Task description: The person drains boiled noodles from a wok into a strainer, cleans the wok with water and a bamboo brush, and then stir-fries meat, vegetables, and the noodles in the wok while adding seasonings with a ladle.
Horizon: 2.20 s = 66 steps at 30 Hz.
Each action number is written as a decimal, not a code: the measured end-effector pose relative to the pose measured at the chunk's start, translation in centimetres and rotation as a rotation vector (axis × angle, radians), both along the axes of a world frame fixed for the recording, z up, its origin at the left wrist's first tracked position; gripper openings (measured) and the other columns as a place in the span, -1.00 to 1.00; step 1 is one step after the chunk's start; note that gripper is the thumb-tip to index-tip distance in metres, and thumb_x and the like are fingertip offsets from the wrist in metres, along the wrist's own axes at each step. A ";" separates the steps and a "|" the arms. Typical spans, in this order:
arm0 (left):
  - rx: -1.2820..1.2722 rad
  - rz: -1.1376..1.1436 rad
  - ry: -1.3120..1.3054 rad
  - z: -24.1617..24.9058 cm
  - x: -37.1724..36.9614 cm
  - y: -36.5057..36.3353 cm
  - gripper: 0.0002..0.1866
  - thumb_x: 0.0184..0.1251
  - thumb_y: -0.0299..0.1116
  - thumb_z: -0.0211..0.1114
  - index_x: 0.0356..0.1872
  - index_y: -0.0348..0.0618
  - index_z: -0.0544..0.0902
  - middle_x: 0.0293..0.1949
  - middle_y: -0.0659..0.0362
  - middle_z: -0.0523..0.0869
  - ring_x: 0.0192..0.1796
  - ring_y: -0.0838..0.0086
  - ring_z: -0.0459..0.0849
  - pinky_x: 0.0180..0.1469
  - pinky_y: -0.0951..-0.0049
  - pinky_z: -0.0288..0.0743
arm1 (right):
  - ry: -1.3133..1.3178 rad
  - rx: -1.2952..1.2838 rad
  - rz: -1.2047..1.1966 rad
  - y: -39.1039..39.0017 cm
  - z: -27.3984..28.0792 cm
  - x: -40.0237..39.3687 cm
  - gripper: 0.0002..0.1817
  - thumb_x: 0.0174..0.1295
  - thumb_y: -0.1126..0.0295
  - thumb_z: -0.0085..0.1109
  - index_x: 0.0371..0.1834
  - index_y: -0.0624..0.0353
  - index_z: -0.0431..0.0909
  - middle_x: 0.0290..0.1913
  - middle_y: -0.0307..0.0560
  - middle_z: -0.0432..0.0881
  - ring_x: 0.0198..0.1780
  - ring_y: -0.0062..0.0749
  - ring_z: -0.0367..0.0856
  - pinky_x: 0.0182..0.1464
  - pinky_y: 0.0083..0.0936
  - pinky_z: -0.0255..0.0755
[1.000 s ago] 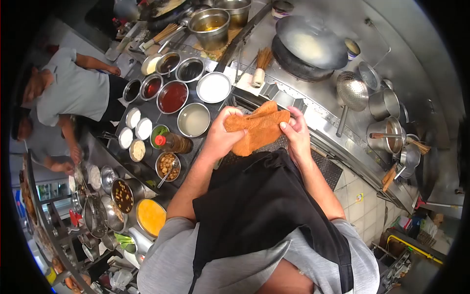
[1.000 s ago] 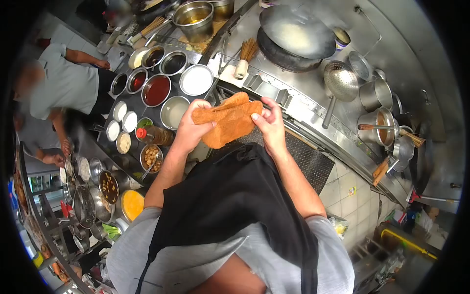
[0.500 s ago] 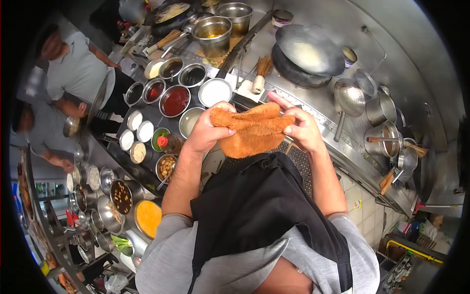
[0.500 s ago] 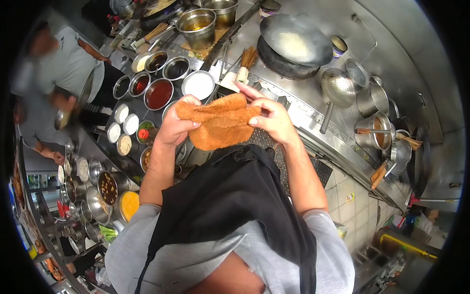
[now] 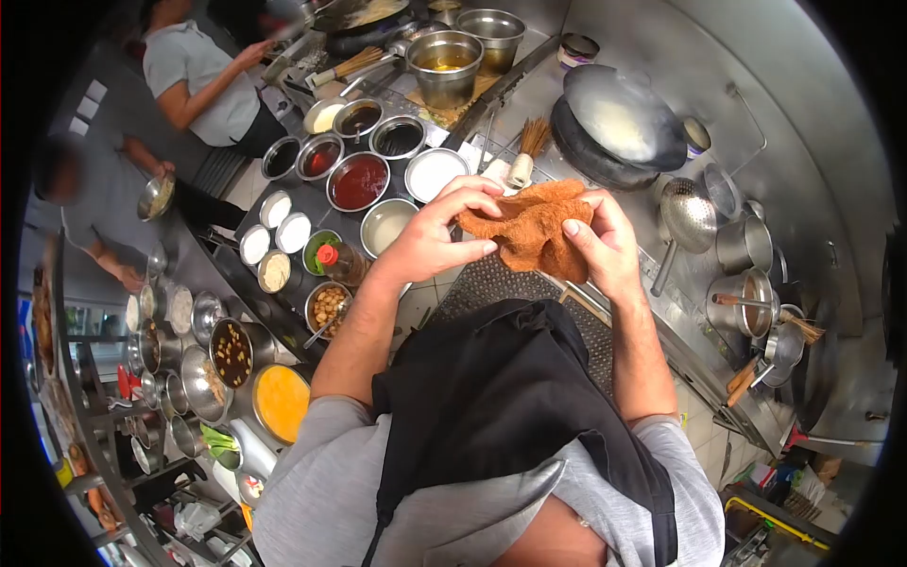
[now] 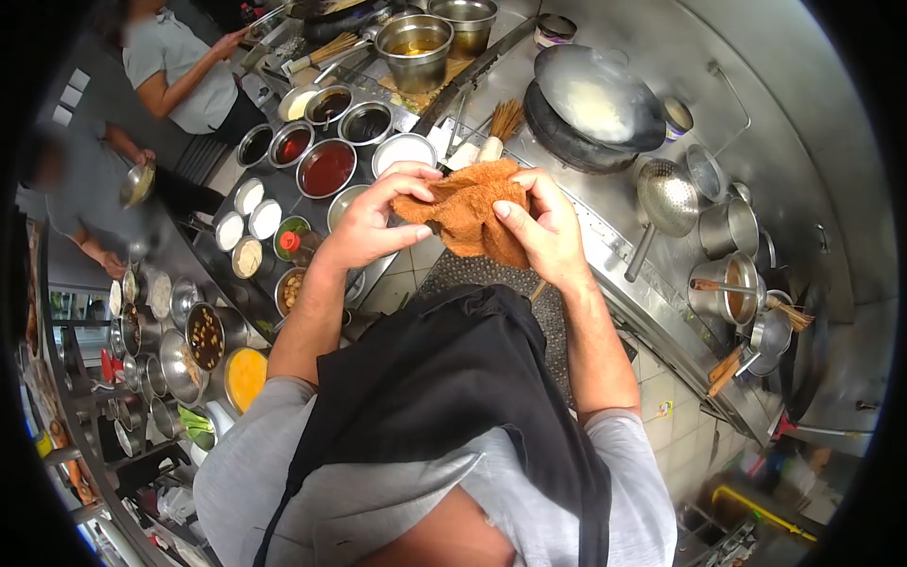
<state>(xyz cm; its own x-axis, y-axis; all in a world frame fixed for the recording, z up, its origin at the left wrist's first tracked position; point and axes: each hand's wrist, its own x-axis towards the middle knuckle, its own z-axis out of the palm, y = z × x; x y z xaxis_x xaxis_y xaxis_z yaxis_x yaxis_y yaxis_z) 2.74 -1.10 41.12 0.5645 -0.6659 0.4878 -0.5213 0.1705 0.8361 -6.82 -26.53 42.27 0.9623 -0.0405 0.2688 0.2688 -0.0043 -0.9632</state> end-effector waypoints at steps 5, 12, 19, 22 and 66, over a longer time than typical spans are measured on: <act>0.085 0.176 -0.086 0.0 -0.5 -0.9 -0.73 0.15 -0.44 0.58 -0.27 -0.27 0.61 0.07 -0.01 0.67 0.20 0.18 0.66 0.24 0.25 0.51 | -0.157 -0.323 -0.111 -2.4 1.2 0.4 -0.77 0.34 0.42 0.39 -0.07 0.26 0.56 -0.10 -0.19 0.65 -0.06 -0.58 0.55 0.06 -0.49 0.48; -0.143 0.233 0.171 -0.2 -1.7 -1.7 -0.69 0.31 -0.52 0.48 -0.09 -0.27 0.50 0.11 0.03 0.67 0.15 0.39 0.65 0.19 0.31 0.52 | -0.081 -0.098 -0.283 -1.8 -1.1 0.9 -0.80 0.43 0.50 0.28 0.04 0.26 0.52 -0.12 -0.26 0.60 -0.07 -0.66 0.52 0.03 -0.60 0.46; -0.548 0.107 0.928 -4.5 -2.9 -7.0 -0.61 0.48 -0.36 0.40 0.21 -0.22 0.51 0.12 0.17 0.64 0.16 0.47 0.61 0.29 0.34 0.51 | -0.211 -0.374 -0.502 -0.4 -3.3 0.9 -0.79 0.52 0.46 0.13 0.11 0.28 0.46 -0.10 -0.04 0.61 -0.07 -0.31 0.60 0.06 -0.43 0.49; -0.477 0.329 0.748 -4.4 -3.4 -8.2 -0.70 0.50 -0.30 0.40 0.07 -0.22 0.56 -0.06 0.22 0.70 0.00 0.53 0.65 0.15 0.42 0.55 | -0.274 -0.519 -0.622 -0.1 -3.6 0.6 -0.81 0.53 0.48 0.08 0.11 0.29 0.47 -0.12 0.09 0.66 -0.12 -0.12 0.68 0.01 -0.35 0.54; -0.110 -0.041 1.209 -4.6 -4.9 -3.9 -0.60 0.49 -0.37 0.30 0.25 -0.26 0.48 0.08 0.03 0.71 0.05 0.31 0.77 -0.05 0.24 0.73 | 0.295 -0.269 -0.148 1.7 -10.7 1.5 -0.58 0.47 0.46 0.22 0.30 0.13 0.31 -0.10 -0.05 0.72 -0.05 -0.52 0.67 -0.05 -0.45 0.55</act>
